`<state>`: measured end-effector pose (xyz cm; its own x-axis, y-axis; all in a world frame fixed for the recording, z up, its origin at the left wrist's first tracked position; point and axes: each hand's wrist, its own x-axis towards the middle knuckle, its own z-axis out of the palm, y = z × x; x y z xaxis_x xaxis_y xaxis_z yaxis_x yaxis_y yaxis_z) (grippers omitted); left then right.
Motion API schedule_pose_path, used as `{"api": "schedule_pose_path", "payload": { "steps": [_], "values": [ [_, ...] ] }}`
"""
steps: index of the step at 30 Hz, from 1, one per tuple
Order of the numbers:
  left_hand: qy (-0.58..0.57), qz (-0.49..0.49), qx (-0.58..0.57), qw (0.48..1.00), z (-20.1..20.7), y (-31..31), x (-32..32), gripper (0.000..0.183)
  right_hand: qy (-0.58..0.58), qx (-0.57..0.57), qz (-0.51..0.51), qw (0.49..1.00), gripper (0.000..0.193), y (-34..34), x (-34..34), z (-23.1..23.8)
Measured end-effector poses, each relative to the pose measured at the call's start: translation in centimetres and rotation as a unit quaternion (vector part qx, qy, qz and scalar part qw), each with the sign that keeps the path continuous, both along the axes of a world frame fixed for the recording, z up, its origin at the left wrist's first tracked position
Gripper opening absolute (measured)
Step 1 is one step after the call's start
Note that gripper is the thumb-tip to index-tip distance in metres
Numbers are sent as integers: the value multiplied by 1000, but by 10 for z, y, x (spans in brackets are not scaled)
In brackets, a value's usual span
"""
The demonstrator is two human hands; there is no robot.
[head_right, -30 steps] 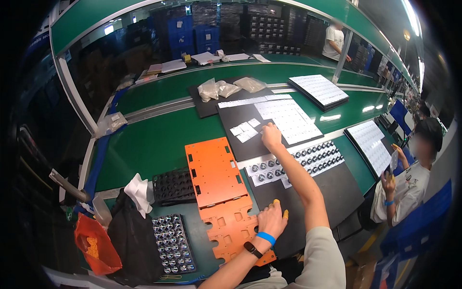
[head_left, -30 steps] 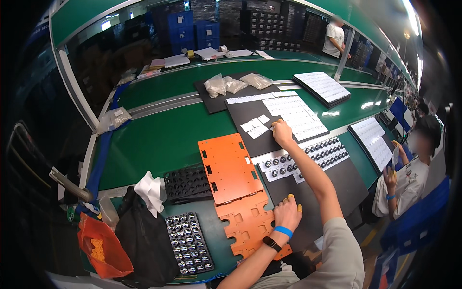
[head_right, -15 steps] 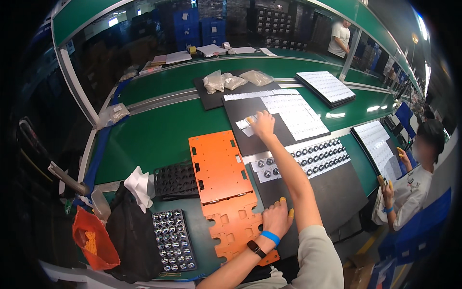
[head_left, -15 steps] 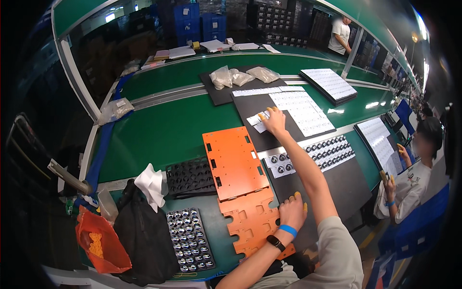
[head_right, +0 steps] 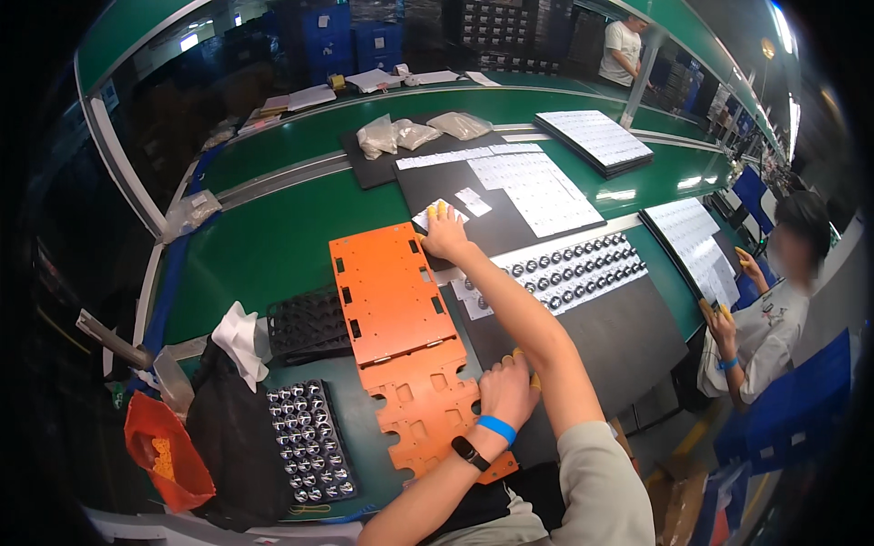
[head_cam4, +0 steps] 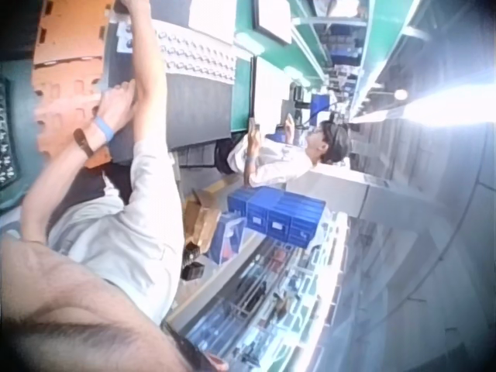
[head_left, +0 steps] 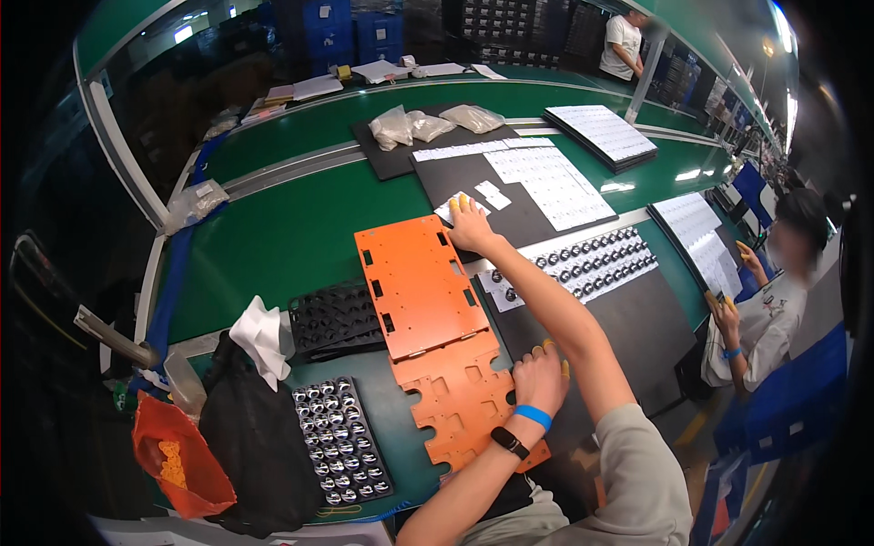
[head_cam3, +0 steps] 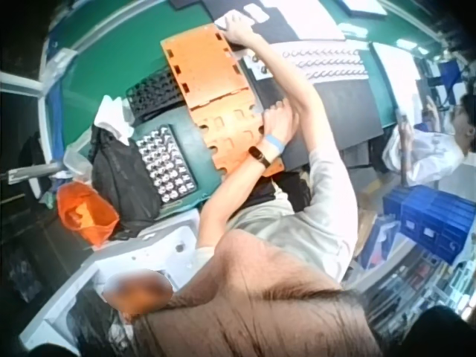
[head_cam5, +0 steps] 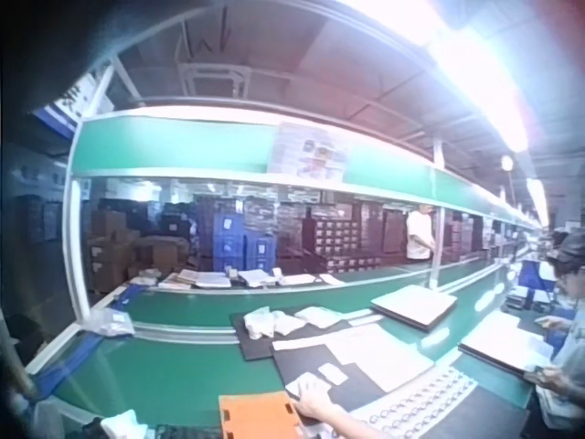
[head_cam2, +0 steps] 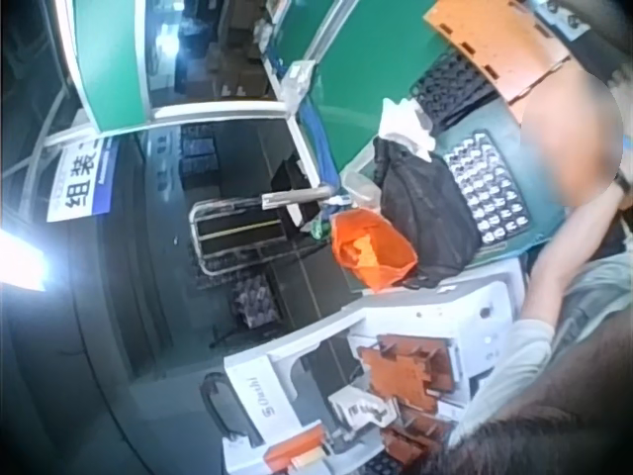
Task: The person assembles small cylindrical components into an orange plastic tray by hand. They pick up each component, place it into a designated slot, and then move the tray to a machine for processing. The person repeats this process for multiple components throughout the clip.
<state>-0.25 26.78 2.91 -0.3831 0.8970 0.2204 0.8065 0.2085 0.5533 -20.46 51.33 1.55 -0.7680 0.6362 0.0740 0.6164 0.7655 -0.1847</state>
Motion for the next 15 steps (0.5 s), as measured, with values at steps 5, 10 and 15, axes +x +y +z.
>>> {"api": "schedule_pose_path", "payload": {
  "steps": [5, 10, 15],
  "values": [
    [-51, -23, 4, 998, -1, 2, 2, 22, 89, 77, 41, 992, 55, 9, 10, -24],
    [8, -63, -40, 997, -3, 2, -6, 13, 50, 83, 64, 993, 39, -4, 6, -7],
    [-32, -61, -15, 998, -7, 5, -10, 16, 17, 80, 76, 994, 27, -12, 22, 20]
  ]
}}
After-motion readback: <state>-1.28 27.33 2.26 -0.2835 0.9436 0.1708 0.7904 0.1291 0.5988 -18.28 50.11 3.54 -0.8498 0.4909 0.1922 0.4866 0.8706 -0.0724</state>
